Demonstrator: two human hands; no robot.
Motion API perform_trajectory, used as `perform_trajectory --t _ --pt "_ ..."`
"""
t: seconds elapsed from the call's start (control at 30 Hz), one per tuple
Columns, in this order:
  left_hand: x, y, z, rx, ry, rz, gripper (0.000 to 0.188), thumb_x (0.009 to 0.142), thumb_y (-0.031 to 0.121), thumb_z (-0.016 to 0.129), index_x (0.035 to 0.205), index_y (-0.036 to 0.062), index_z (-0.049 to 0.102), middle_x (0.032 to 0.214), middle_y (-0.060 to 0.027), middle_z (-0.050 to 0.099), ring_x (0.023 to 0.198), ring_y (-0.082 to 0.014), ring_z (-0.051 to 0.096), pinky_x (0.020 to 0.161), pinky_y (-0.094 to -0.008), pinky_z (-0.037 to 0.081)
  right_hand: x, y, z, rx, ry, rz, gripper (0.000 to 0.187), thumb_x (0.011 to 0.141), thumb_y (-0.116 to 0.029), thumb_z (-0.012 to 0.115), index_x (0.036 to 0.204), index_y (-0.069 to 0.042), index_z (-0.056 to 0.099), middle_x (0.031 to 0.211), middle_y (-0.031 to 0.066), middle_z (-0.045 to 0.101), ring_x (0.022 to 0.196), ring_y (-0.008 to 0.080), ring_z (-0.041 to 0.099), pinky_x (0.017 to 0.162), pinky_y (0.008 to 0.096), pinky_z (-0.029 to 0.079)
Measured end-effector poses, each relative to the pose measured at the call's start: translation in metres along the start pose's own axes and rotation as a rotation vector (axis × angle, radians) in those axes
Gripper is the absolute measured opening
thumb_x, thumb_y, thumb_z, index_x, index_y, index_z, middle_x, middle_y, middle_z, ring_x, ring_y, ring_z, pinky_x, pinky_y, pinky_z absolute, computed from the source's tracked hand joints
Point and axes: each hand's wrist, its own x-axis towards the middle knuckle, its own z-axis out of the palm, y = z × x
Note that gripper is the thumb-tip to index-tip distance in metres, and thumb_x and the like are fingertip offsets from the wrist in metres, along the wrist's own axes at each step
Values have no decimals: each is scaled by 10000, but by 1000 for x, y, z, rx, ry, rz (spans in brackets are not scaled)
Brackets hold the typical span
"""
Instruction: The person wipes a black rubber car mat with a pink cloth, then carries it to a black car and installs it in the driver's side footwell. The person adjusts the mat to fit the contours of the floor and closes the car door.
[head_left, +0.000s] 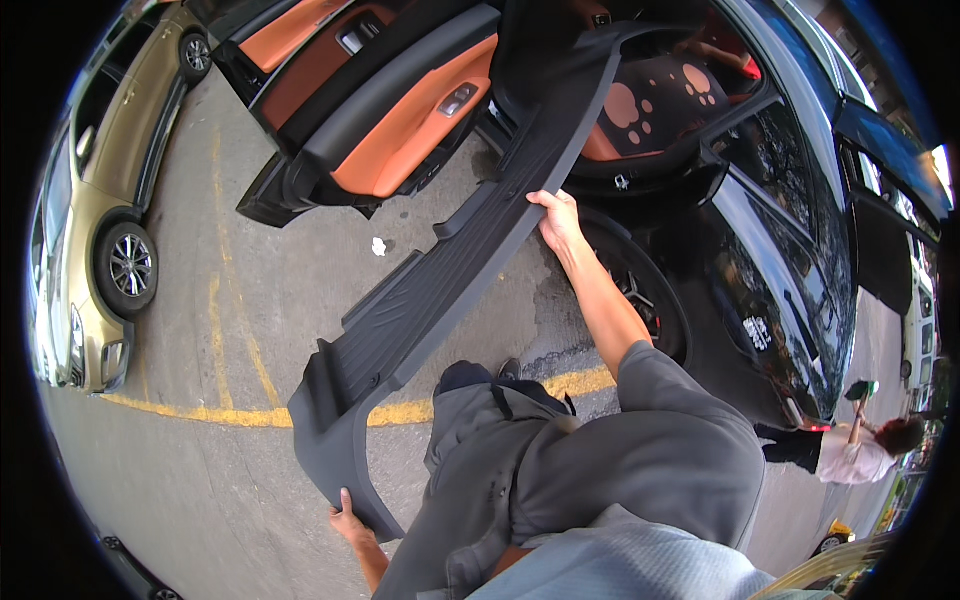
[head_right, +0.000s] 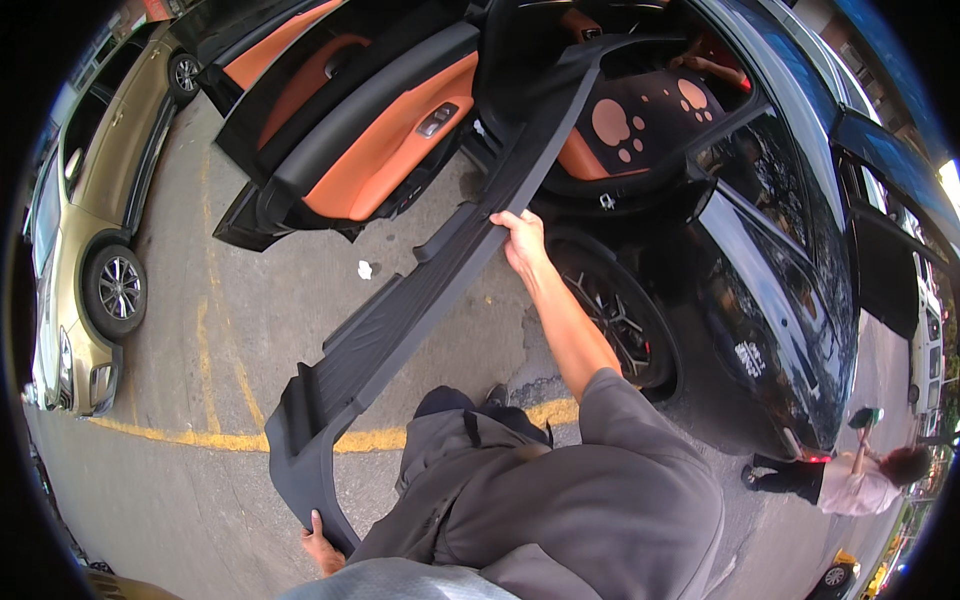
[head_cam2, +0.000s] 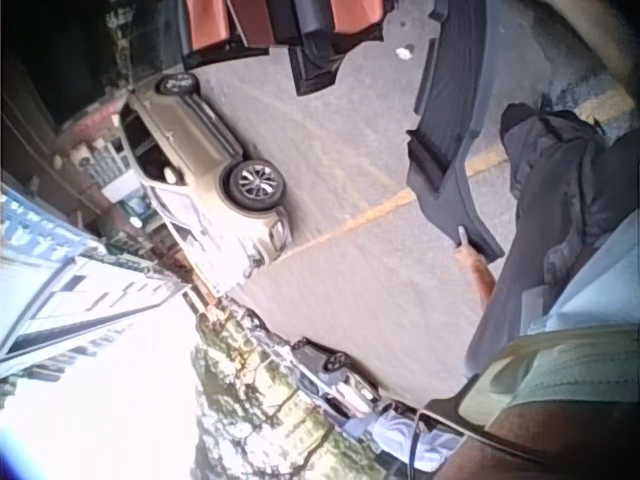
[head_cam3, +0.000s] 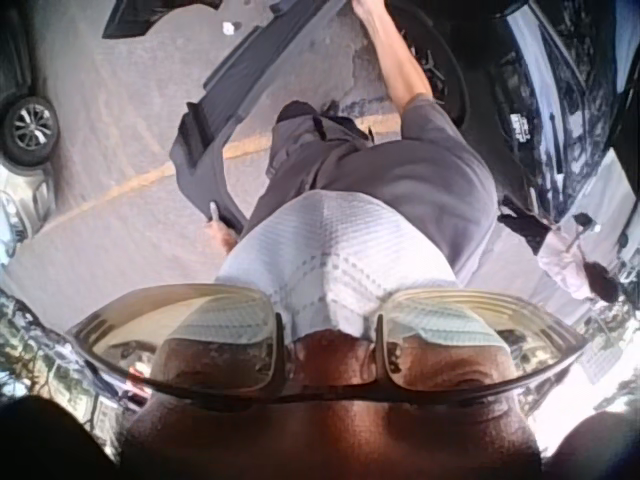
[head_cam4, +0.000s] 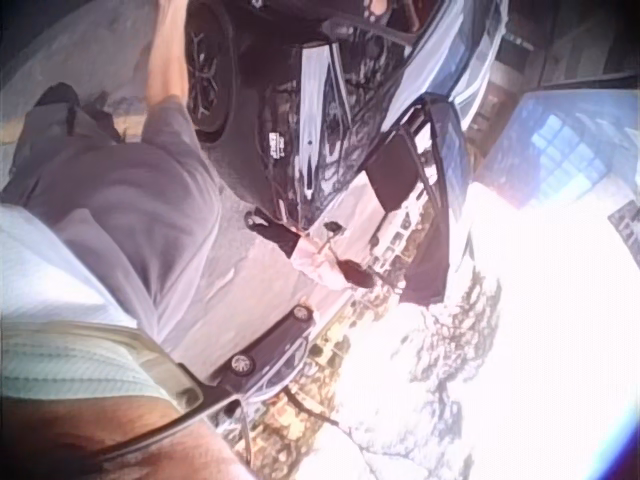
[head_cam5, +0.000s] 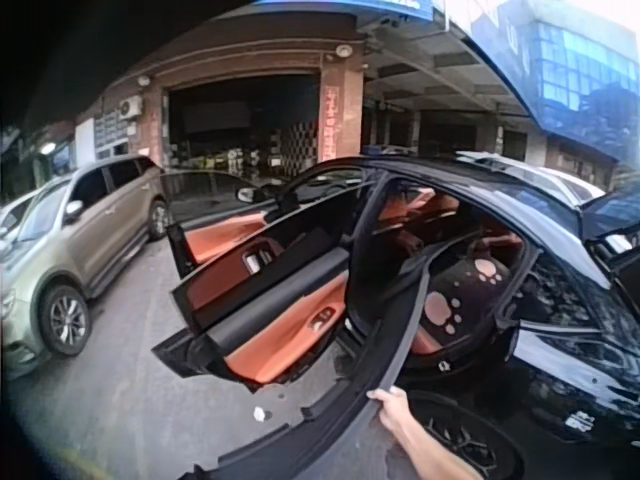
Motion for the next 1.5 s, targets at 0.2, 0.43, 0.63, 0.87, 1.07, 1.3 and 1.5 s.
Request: perform_trajectory --t 0.2,0.43,0.63,0.87,1.07,1.3,1.5 --pt "-30 12 95 -80 -34 -21 391 784 243 811 956 -44 609 886 -123 656 748 -207 612 700 -355 526 95 -37 -34 -19 -30 -12 130 732 76 640 833 -6 644 847 93 667 797 221 643 801 384 532" --pt "-41 56 207 -109 -90 -84 358 796 223 799 965 -25 605 893 -123 647 756 -201 608 711 -345 522 203 -69 -61 -7 22 -8 140 731 90 635 859 38 653 876 120 671 816 241 639 824 375 522" --pt "-57 96 279 -193 -167 -67 280 830 187 763 959 4 594 893 -85 645 780 -173 600 734 -333 512 276 -119 -94 10 49 -48 146 738 84 654 857 4 623 839 86 645 815 211 624 830 371 507" --pt "-98 144 373 -140 -161 -43 208 864 104 711 976 11 562 911 -63 629 795 -142 578 769 -290 485 366 -175 -136 58 -5 -67 273 747 66 649 1014 42 600 974 101 627 944 248 604 914 371 478" --pt "-138 186 443 -127 -281 -36 231 848 82 723 996 -14 574 945 -80 645 814 -144 585 772 -289 482 430 -221 -177 45 96 -79 231 754 80 649 974 28 604 962 101 623 947 229 596 907 361 471" --pt "-173 225 503 -22 -315 -85 235 832 106 748 962 -19 598 889 -78 660 757 -135 596 714 -281 488 486 -275 -209 51 65 -92 225 774 74 620 996 36 609 971 108 623 963 244 598 937 379 464" --pt "-198 262 543 31 -318 -72 263 818 118 764 960 -29 598 879 -83 663 743 -132 595 709 -275 484 518 -316 -226 48 64 -163 229 773 79 625 998 36 613 983 104 619 975 243 589 936 373 462"
